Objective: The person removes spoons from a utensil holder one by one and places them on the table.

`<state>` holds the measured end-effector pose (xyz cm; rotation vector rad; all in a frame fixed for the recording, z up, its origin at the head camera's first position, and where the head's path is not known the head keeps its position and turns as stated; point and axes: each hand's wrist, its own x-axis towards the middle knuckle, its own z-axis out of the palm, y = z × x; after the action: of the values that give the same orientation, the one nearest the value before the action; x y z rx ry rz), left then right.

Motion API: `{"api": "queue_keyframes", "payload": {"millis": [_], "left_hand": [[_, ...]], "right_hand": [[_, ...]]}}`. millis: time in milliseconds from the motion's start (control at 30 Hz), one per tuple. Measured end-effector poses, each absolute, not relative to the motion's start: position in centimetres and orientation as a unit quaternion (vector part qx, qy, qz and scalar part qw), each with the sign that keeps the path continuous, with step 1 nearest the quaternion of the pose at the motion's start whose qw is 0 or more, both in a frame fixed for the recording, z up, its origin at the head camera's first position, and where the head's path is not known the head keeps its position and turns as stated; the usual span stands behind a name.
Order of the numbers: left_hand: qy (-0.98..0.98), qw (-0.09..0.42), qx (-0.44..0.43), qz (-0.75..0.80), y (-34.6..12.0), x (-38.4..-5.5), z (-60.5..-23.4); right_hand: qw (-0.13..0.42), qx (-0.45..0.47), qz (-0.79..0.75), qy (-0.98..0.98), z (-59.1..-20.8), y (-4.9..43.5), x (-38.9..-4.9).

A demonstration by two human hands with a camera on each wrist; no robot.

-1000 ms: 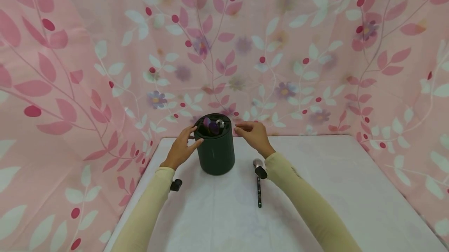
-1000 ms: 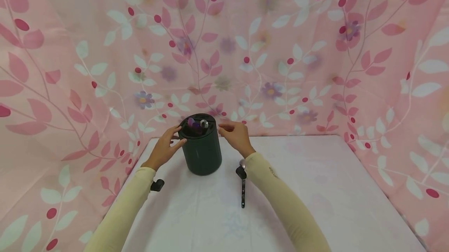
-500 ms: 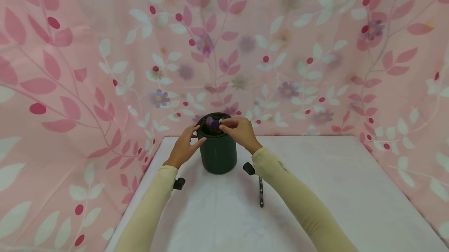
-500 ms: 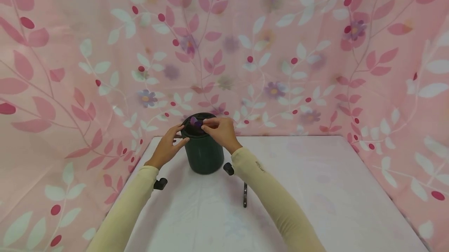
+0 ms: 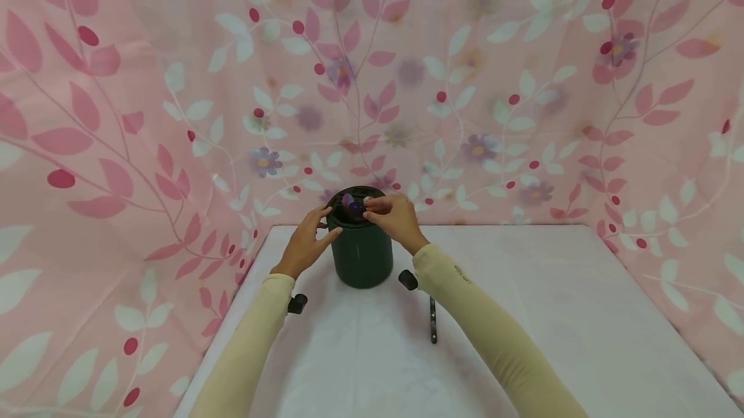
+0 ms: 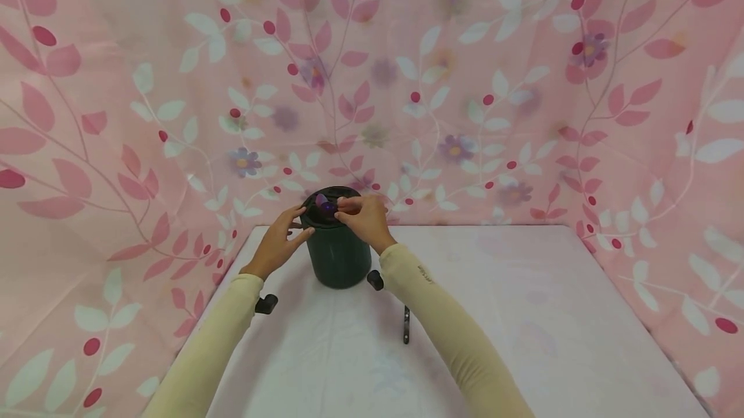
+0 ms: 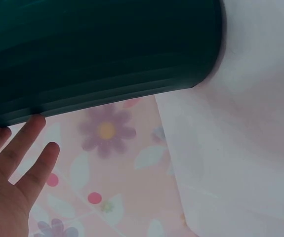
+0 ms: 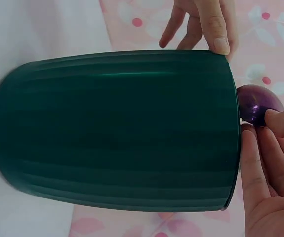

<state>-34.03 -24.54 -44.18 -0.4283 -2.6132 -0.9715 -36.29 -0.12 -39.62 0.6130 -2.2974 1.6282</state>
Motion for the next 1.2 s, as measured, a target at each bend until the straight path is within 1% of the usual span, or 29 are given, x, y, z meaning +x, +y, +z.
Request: {"api": "queue_keyframes", "payload": {"millis": [333,633,1000,1200], "left_hand": [[-0.916,0.159,-0.159,-0.333,-24.4,-34.1,-43.8],[-0.917,0.156,-0.155,-0.334,-24.4,-34.0,-43.9],[-0.913,0.167,-0.161,-0.335,-24.4,-33.9,-43.8],[-0.914,0.167,-0.162,-0.332,-24.5,-33.9,-43.9]], "right_hand": [[0.126,0.202,0.582,-0.778,-39.7,-0.4,-36.5],[0.086,0.193,0.635,-0.743,-39.3,-0.1,-36.1],[0.073,0.210,0.693,-0.685,-36.4,0.7,-35.3],[0.085,0.230,0.708,-0.663,-34.5,1.2,-35.1]]}}
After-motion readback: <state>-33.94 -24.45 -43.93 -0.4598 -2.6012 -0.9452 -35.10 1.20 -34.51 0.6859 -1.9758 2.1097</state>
